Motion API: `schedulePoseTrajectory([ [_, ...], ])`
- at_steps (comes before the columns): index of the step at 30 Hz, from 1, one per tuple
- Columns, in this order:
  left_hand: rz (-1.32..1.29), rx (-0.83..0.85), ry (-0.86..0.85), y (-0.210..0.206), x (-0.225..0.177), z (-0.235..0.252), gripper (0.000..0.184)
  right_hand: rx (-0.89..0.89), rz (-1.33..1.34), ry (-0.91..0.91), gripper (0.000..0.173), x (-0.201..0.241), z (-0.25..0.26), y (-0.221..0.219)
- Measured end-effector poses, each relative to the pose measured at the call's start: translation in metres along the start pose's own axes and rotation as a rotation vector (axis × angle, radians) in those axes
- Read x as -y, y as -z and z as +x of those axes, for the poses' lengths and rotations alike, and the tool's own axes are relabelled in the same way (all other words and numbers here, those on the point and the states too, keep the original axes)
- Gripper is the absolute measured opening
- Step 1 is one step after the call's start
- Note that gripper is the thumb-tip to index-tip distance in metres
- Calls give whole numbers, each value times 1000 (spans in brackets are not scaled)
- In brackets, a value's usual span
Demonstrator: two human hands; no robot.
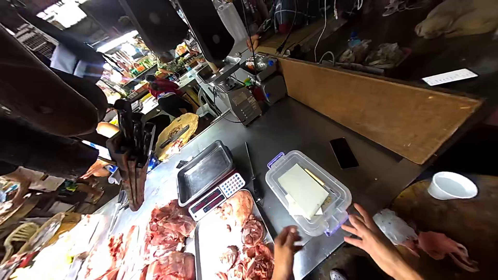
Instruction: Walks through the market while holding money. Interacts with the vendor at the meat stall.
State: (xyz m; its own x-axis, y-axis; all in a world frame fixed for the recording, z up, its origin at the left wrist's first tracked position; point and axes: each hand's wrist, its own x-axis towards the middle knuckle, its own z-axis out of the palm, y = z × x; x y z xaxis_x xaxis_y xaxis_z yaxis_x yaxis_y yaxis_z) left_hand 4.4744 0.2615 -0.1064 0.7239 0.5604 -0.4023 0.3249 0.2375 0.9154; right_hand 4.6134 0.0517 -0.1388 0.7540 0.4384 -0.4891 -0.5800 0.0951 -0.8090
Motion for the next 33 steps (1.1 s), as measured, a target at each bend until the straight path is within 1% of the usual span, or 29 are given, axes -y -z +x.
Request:
schedulePoseTrajectory([
  [1, 24, -106, -62, 11, 1, 18, 34, 5, -8, 4, 87, -2, 1, -4],
  [3, 47, -314, -171, 31, -15, 69, 34, -10, -7, 37, 89, -2, 8, -16],
  [5, 71, -378, -175, 42, -43, 119, 38, -61, -49, 92, 81, 2, 16, -28],
  [7, 90, -339, -104, 42, -67, 166, 45, -153, -194, 161, 75, 10, 27, -30],
  [9, 102, -271, -85, 39, -76, 201, 49, -199, -362, 194, 75, 23, 32, -26],
  [11, 119, -221, -142, 39, -79, 225, 48, -150, -498, 170, 83, 44, 27, -30],
  [13, 73, -146, -174, 38, -86, 236, 44, -132, -627, 232, 94, 58, 23, -41],
  [15, 18, -109, -200, 31, -90, 233, 37, -144, -744, 249, 100, 64, 24, -54],
  [16, -1, -122, -237, 27, -91, 229, 34, -163, -774, 248, 98, 63, 26, -58],
  [18, 34, -162, -342, 24, -88, 225, 29, -232, -780, 277, 91, 57, 34, -64],
  [20, 134, -215, -446, 26, -82, 220, 28, -307, -756, 330, 80, 49, 41, -67],
  [21, 183, -239, -474, 26, -81, 217, 28, -346, -756, 363, 75, 46, 44, -69],
  [23, 272, -271, -470, 26, -81, 211, 31, -380, -758, 417, 69, 42, 48, -71],
  [24, 327, -266, -461, 26, -84, 211, 33, -372, -719, 443, 66, 41, 50, -70],
  [25, 388, -249, -451, 28, -88, 211, 37, -349, -618, 480, 63, 37, 54, -68],
  [26, 441, -225, -434, 31, -93, 210, 43, -313, -439, 510, 60, 30, 59, -66],
  [27, 474, -212, -418, 36, -96, 208, 49, -256, -232, 484, 59, 23, 61, -63],
  [28, 472, -242, -405, 41, -94, 203, 55, -189, -62, 369, 59, 18, 59, -58],
  [29, 429, -310, -403, 47, -92, 195, 57, -131, 29, 224, 53, 15, 59, -53],
  [30, 366, -382, -401, 53, -89, 182, 55, -81, 67, 106, 45, 13, 60, -50],
  [31, 304, -426, -397, 59, -83, 163, 52, -48, 86, 48, 36, 10, 61, -52],
  [32, 246, -412, -388, 64, -74, 140, 49, 7, 127, 34, 30, 8, 61, -54],
  [33, 203, -347, -364, 68, -63, 113, 47, 89, 177, 41, 29, 3, 61, -55],
])
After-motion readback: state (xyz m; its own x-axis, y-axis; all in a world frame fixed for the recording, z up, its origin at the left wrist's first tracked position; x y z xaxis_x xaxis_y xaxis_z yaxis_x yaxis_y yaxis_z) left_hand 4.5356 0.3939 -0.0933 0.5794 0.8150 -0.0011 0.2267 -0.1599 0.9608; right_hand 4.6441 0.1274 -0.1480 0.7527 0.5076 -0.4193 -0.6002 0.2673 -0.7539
